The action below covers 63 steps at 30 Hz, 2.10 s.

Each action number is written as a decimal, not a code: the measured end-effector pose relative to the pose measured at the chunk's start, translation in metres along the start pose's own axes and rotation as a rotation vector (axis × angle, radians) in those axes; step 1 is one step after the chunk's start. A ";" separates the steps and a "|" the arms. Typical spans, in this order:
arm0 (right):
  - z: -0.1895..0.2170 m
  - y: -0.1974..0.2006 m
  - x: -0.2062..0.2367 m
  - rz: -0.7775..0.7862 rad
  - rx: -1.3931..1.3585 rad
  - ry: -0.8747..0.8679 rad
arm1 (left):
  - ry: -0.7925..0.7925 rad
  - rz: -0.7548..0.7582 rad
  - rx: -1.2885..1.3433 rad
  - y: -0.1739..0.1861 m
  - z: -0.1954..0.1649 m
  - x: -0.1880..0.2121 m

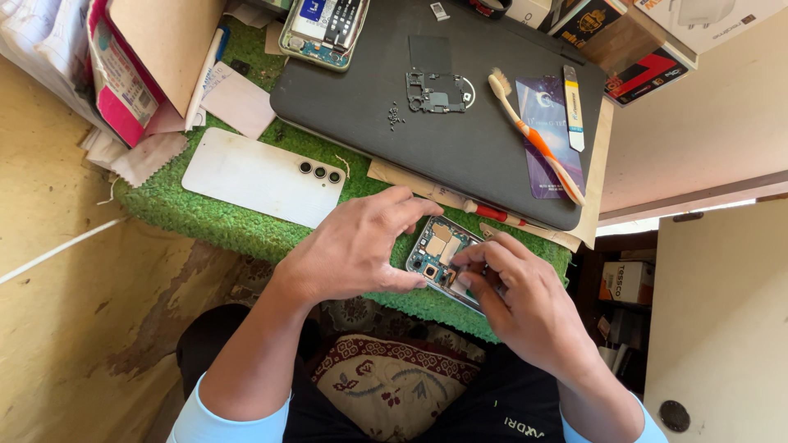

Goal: The person holds a disassembled smartphone and works on its internal components, pressing and repositioning the battery and board inside the frame. They then handle a small white box and a small component, fitting the part against it while continuing the phone reassembly work.

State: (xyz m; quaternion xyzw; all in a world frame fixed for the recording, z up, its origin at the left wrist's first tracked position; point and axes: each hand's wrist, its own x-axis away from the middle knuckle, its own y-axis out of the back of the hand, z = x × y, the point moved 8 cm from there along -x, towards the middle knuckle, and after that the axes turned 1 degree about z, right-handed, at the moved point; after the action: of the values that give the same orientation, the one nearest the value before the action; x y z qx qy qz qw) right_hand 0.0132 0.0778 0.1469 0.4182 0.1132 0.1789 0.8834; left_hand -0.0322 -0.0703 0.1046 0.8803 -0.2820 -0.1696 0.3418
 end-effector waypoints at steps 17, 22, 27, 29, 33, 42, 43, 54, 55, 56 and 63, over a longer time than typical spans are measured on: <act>-0.003 -0.013 0.002 0.064 0.131 -0.103 | -0.001 -0.001 0.014 0.002 0.000 0.000; 0.002 -0.015 0.006 0.047 0.156 -0.005 | -0.004 -0.008 0.010 0.001 0.001 0.001; 0.004 -0.021 0.020 -0.011 0.206 0.140 | -0.037 -0.048 0.006 0.002 -0.001 0.003; 0.004 -0.024 0.028 -0.072 0.217 0.200 | -0.023 -0.022 -0.005 -0.001 0.000 0.000; 0.009 -0.030 0.039 -0.160 0.319 0.391 | -0.011 -0.013 -0.013 -0.002 0.001 0.001; 0.021 -0.031 0.056 -0.251 0.478 0.545 | 0.007 -0.003 -0.004 -0.001 0.000 0.002; 0.021 -0.030 0.057 -0.260 0.473 0.542 | -0.003 -0.016 -0.001 0.000 -0.001 0.003; 0.022 -0.026 0.058 -0.307 0.480 0.507 | 0.008 -0.017 0.015 0.001 -0.003 0.005; 0.023 -0.026 0.058 -0.303 0.484 0.516 | 0.003 -0.026 0.017 0.002 -0.003 0.005; 0.024 -0.026 0.057 -0.300 0.488 0.524 | -0.003 -0.035 0.020 0.003 -0.004 0.006; 0.031 -0.029 0.058 -0.281 0.519 0.553 | -0.044 -0.084 0.024 0.008 -0.010 0.010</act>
State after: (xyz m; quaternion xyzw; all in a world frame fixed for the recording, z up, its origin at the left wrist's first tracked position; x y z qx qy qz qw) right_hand 0.0831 0.0630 0.1408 0.5440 0.4442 0.1276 0.7003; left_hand -0.0226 -0.0763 0.1167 0.8915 -0.2542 -0.2000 0.3172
